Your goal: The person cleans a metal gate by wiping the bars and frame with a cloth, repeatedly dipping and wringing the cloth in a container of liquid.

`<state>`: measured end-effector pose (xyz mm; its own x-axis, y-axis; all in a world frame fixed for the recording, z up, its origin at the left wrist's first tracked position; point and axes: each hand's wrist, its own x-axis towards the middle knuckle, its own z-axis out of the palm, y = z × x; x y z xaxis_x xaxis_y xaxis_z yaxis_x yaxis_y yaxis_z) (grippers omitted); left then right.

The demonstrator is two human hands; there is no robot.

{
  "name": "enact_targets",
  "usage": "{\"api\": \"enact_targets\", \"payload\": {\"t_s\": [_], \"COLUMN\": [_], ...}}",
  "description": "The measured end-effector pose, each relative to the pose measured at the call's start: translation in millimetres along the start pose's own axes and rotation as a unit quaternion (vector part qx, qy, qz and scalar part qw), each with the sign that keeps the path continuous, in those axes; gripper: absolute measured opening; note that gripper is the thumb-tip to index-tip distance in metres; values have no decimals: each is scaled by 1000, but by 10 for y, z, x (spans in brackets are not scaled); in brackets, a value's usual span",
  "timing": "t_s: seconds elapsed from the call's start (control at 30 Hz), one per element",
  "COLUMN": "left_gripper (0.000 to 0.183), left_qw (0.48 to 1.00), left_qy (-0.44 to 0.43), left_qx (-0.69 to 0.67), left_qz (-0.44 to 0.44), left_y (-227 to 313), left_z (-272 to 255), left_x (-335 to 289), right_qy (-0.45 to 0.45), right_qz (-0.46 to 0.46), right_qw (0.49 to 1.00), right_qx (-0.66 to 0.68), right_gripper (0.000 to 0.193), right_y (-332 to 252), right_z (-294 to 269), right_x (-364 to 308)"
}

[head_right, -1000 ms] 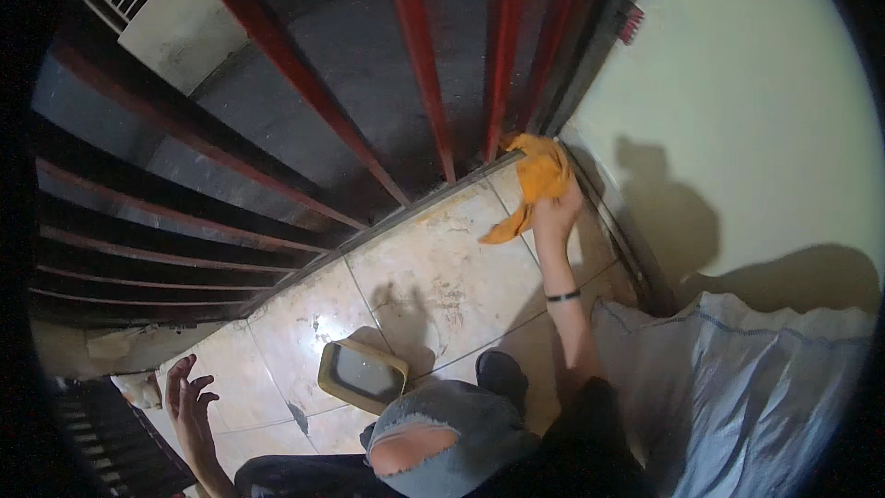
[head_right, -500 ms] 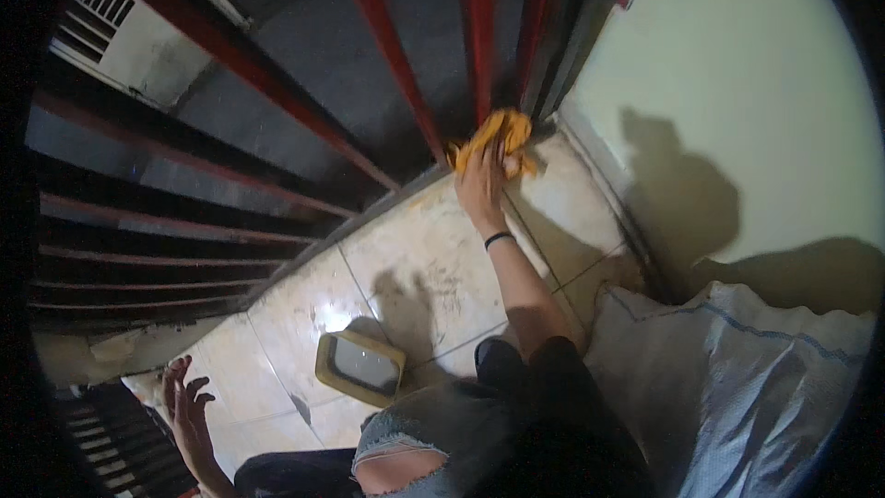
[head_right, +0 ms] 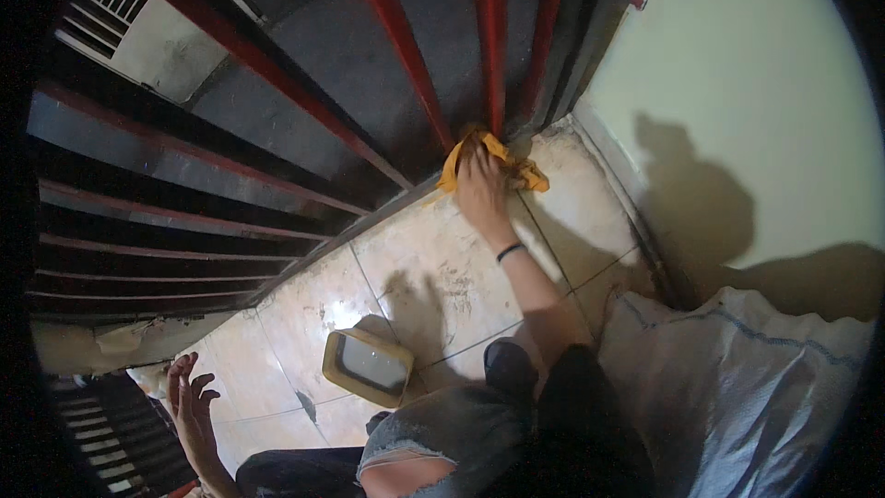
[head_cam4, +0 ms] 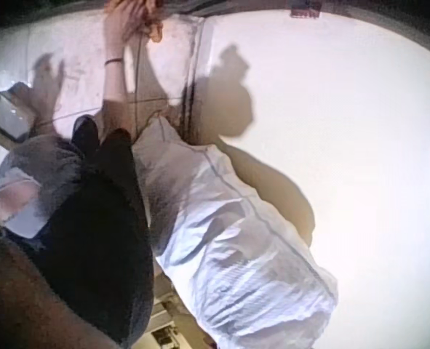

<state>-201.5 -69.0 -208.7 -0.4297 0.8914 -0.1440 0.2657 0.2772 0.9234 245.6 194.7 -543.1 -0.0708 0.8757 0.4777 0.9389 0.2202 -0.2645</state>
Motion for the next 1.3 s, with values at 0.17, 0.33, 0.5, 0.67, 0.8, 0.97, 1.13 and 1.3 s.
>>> {"api": "enact_targets", "payload": {"t_s": [0.17, 0.33, 0.5, 0.67, 0.8, 0.97, 1.13, 1.3], "left_gripper": [41, 39, 38, 38, 38, 37, 36, 36], "left_qw": [1000, 999, 1000, 1000, 1000, 1000, 1000, 1000], "left_qy": [10, 0, 4, -5, -13, -30, -5, -3], "left_qx": [-1, 19, 2, -8, -20, -3, 1, 1], "left_qz": [-14, -27, -22, -3, 4, -9, -6, -16], "left_y": [-30, 16, -60, -90, -71, -10, -37, -60], "left_z": [-29, -43, -72, -176, -54, -51, -69, 107], "left_x": [-12, -27, -13, -27, -12, -86, -82, -2], "right_qy": [-111, -190, -134, -302, -85, -49, 214, 180], "right_qz": [-32, -18, -46, -7, -48, 370, 414, 261], "right_qw": [993, 979, 989, 953, 993, 742, 472, 797], "right_qx": [-27, -68, -31, 20, 65, 557, 748, 513], "right_gripper": [34, 42, 37, 45, 45, 41, 39, 40], "right_y": [253, 330, 391, 297, 301, 751, 717, 874], "right_z": [-16, -68, 102, -425, -198, -337, -718, -524], "right_x": [0, 360, -145, 326, -233, -745, -165, 141]}}
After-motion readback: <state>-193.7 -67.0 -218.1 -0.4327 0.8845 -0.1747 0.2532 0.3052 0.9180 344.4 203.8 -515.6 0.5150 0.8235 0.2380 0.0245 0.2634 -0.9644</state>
